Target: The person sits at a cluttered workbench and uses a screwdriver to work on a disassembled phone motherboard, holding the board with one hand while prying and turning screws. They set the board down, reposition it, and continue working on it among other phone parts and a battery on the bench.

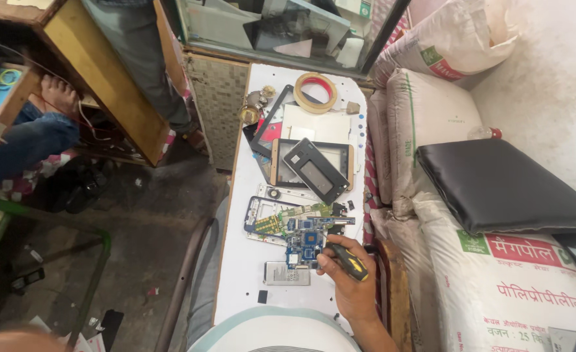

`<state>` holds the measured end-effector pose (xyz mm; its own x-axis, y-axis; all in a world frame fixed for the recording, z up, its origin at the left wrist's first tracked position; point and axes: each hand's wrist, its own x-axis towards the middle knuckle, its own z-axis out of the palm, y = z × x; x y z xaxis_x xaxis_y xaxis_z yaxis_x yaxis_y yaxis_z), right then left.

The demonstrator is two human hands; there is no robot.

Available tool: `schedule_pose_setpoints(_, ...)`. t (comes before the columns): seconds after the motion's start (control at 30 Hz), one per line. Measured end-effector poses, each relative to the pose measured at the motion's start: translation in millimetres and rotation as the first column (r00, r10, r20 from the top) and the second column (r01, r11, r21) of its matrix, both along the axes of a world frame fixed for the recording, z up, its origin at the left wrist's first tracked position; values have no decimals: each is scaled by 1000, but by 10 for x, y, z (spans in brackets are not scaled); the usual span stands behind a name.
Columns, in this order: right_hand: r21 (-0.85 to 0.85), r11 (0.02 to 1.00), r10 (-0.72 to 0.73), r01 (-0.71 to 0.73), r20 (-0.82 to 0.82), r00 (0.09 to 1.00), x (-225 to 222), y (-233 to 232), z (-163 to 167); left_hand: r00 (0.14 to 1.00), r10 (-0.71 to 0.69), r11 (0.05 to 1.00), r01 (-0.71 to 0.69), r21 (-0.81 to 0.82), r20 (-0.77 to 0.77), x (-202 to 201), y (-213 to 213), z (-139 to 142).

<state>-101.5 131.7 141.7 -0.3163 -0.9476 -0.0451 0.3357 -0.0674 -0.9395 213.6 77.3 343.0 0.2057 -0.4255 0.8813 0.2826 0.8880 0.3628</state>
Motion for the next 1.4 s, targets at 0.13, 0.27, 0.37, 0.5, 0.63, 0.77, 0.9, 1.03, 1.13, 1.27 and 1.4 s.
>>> schedule_pose_setpoints(0.13,21,999,-25,25,-3,1000,-13,-4,32,996,-56,969,38,243,71,-395,-154,-291)
schedule_pose_setpoints(0.27,1,1000,-6,6,-17,1000,-27,-25,61,939,-338,534,140,834,59,-972,-283,-1104)
schedule_pose_setpoints(0.37,-12,1000,-1,1,-27,1000,-17,-49,54,859,-481,265,330,906,-173,-1091,-168,-1651)
schedule_pose_setpoints(0.5,-21,999,25,-26,-30,999,-3,-20,53,811,-569,262,333,906,-134,-1131,-72,-1953)
schedule_pose_setpoints(0.63,-22,999,32,-34,-75,997,-16,-5,71,791,-559,137,385,913,-249,-1225,-83,-1935)
schedule_pose_setpoints(0.77,-43,999,-6,-4,-219,976,2,24,78,777,-559,104,412,905,-289,-1234,-74,-1927)
schedule_pose_setpoints(0.9,-118,988,-148,103,-481,864,-4,139,162,802,-517,159,433,887,-299,-1182,-79,-1952)
schedule_pose_setpoints(1.03,-366,928,-199,-62,-631,750,-81,261,366,813,-514,176,410,895,-272,-1205,-73,-1904)
schedule_pose_setpoints(1.13,-347,926,-155,-146,-706,691,-64,211,488,812,-530,207,404,891,-245,-1221,-37,-1825)
schedule_pose_setpoints(1.27,-390,901,-208,-190,-773,600,54,78,560,800,-573,247,375,894,-178,-1192,-1,-1729)
schedule_pose_setpoints(1.4,-381,904,-195,-194,-771,607,85,32,605,798,-586,265,354,897,-142,-1181,10,-1681)
